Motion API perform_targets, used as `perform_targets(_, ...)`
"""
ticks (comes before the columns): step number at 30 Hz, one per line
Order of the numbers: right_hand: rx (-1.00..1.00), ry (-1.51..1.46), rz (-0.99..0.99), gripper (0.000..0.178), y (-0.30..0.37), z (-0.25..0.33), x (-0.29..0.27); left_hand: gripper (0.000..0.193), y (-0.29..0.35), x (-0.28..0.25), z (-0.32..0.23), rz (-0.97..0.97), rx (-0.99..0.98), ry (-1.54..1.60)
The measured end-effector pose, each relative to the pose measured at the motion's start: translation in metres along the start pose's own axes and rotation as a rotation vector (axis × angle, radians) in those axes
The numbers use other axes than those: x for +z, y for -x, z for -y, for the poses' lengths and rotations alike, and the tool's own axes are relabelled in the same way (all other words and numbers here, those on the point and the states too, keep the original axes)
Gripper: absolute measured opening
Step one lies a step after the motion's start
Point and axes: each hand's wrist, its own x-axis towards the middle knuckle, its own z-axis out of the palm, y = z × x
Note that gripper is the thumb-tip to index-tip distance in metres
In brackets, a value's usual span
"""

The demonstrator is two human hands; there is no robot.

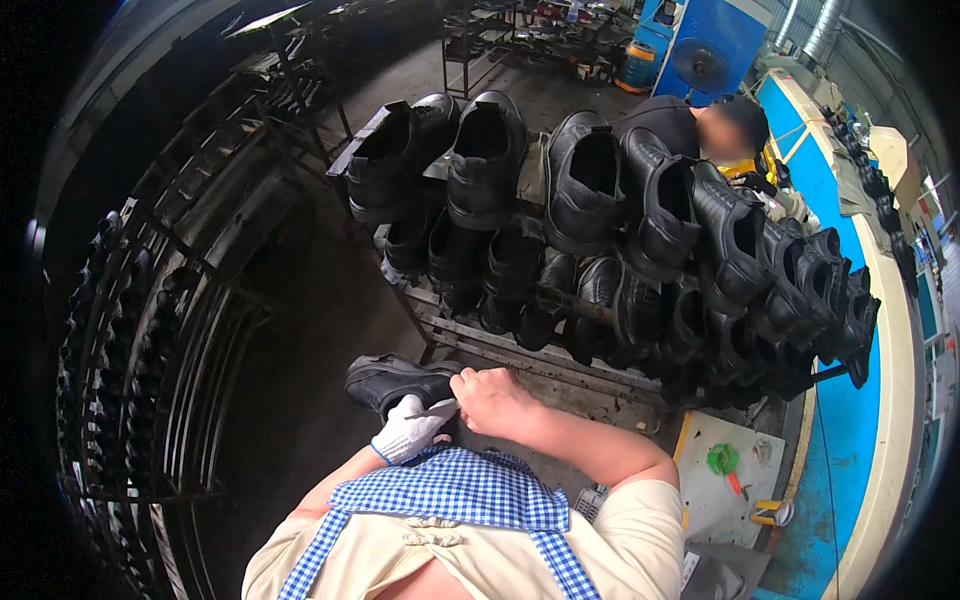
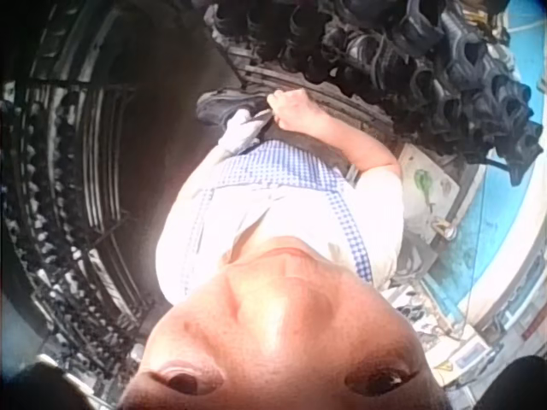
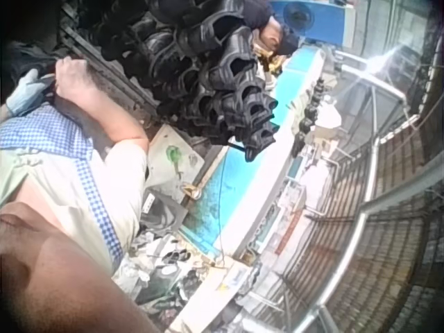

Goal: The person uses a small metal tool to scrape and clean the seams and surfaces of black shoes. They handle the shoes one at a time, picking them from a rack, performing the cleaning action, and placing them back. The task is repetitive and focuses on detailed surface maintenance.

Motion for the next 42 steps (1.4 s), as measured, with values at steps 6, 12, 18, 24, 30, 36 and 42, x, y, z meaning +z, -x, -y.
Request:
perform_targets(6, 0.052, -0.020, -0.146, 0.023, -0.001, 0.001, 0.006, 0.035, -0.011, -0.006, 0.017, -0.011, 0.288, -0.190)
perform_targets(12, 0.043, -0.119, -0.242, 0.024, 0.002, -0.008, 0.001, 0.048, -0.005, -0.017, 0.010, 0.006, 0.377, -0.222)
perform_targets(18, 0.008, -0.093, -0.337, 0.025, 0.001, -0.007, 0.000, 0.045, 0.005, -0.021, -0.015, -0.068, 0.065, 0.412)
perform_targets(24, -0.107, 0.083, -0.470, 0.029, -0.003, -0.008, 0.017, 0.046, -0.009, -0.017, 0.007, -0.205, 0.086, 0.522)
perform_targets(30, -0.039, 0.048, -0.450, 0.020, -0.020, -0.005, 0.025, 0.053, -0.005, -0.017, 0.004, -0.251, 0.103, 0.601)
perform_targets(36, -0.058, -0.210, -0.184, 0.021, -0.025, -0.011, 0.010, 0.047, -0.001, -0.016, 0.008, -0.239, 0.100, 0.753)
perform_targets(42, -0.089, -0.207, 0.023, 0.016, -0.019, -0.010, 0.017, 0.048, -0.017, -0.005, 0.035, -0.314, 0.272, 0.559)
